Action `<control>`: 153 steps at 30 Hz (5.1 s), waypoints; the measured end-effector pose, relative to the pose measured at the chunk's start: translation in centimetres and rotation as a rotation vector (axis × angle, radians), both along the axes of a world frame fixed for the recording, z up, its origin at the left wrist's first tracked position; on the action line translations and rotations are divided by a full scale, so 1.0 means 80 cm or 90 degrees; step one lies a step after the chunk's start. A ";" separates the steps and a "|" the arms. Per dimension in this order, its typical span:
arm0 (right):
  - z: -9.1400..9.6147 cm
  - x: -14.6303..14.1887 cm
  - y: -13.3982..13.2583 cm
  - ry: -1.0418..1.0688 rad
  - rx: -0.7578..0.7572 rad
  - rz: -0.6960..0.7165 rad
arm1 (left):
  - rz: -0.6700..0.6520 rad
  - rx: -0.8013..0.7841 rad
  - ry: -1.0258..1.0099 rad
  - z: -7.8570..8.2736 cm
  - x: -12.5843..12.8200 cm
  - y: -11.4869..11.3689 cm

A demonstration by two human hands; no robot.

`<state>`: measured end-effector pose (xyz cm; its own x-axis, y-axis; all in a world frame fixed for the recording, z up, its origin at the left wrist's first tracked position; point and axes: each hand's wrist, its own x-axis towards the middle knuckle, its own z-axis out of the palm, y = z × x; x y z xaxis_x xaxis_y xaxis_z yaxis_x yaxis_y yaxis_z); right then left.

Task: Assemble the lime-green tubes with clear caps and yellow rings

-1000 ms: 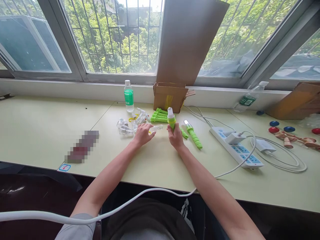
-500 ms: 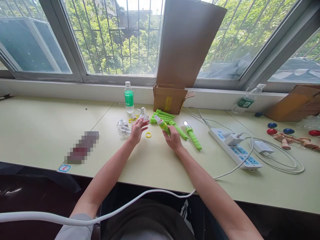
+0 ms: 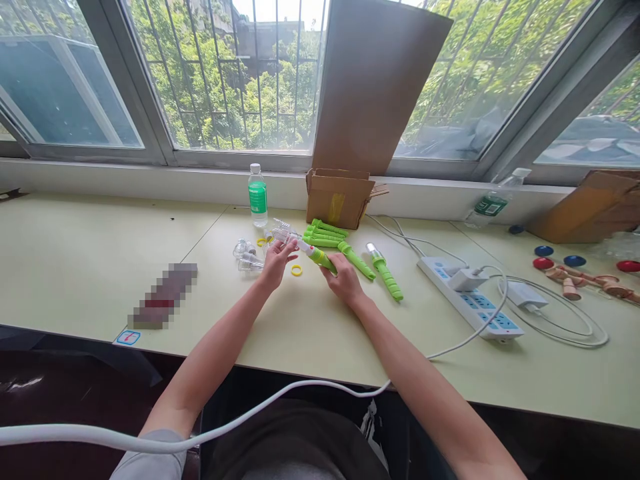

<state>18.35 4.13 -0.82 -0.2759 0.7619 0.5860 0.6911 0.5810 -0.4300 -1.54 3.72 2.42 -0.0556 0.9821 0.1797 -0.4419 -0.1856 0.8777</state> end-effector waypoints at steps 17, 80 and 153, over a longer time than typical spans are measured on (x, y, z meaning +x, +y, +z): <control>0.003 -0.003 -0.005 -0.006 0.033 0.021 | -0.068 0.013 0.129 0.003 0.011 -0.015; 0.013 -0.003 -0.016 0.004 -0.022 0.040 | -0.062 -0.006 0.102 -0.010 0.003 -0.005; 0.024 -0.063 -0.068 -0.288 -0.043 -0.021 | 0.154 -0.156 -0.278 0.003 -0.021 0.007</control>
